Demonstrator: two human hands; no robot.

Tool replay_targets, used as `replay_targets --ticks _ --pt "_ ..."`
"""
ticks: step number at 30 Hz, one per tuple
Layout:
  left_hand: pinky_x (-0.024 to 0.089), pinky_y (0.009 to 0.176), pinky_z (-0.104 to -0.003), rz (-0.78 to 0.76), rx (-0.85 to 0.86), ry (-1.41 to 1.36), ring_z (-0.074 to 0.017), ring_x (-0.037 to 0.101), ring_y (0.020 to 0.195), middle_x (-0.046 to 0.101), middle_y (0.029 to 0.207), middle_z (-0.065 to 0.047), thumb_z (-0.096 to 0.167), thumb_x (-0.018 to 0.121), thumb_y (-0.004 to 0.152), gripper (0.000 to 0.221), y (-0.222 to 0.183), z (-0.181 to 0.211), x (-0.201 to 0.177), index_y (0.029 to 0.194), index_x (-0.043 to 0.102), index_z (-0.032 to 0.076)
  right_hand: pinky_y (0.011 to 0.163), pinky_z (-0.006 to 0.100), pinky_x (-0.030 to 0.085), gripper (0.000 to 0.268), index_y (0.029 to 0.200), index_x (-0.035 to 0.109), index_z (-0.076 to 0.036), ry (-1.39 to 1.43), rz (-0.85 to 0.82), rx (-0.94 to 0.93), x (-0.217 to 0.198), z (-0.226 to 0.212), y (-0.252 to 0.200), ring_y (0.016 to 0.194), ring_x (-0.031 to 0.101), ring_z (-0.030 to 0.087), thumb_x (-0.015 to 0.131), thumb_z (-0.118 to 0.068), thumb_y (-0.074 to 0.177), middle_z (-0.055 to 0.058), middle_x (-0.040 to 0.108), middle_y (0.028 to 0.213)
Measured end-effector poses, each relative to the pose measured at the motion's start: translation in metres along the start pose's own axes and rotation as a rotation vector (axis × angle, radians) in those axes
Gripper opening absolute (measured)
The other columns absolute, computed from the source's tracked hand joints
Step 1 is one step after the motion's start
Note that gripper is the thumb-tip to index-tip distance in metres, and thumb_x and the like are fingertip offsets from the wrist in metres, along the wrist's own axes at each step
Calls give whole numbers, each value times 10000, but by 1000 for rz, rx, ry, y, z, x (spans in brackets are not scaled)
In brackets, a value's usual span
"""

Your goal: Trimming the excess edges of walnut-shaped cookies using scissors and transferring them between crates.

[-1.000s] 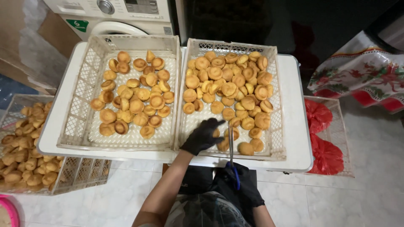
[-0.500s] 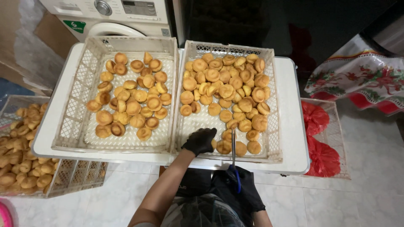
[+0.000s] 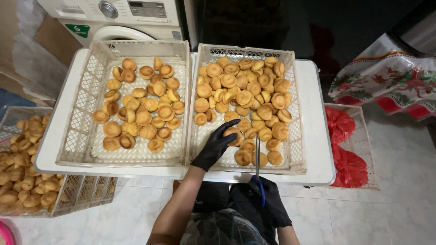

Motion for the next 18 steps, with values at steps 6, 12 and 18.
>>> replay_targets --ticks 6,12,18 --pt "501 1044 -333 -70 84 -258 -242 633 1238 673 1330 -172 169 730 945 514 -6 -14 -1 1416 571 37 595 249 418 139 814 682 -117 -25 -45 47 0 9 -4 706 463 47 811 -98 862 -84 564 736" --pt "516 1038 -362 -79 180 -383 -276 631 1223 658 1302 -240 253 815 905 638 -10 -13 -5 1417 541 -11 1098 384 481 544 1320 677 -80 -104 -167 -130 -8 39 -18 1246 645 237 762 -331 844 127 700 1325" --pt "520 1125 -542 -124 211 -407 -308 597 1273 610 1353 -244 214 770 958 588 -17 10 -3 1430 512 -25 1065 345 503 609 1337 624 -129 -175 -165 41 -12 52 -19 1234 648 197 825 -285 784 84 692 1322"
Point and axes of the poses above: each hand's wrist, its own y-axis towards the middle knuckle, its own x-axis out of the palm, z = x × y, the point moved 8 cm from there along y, towards the middle knuckle
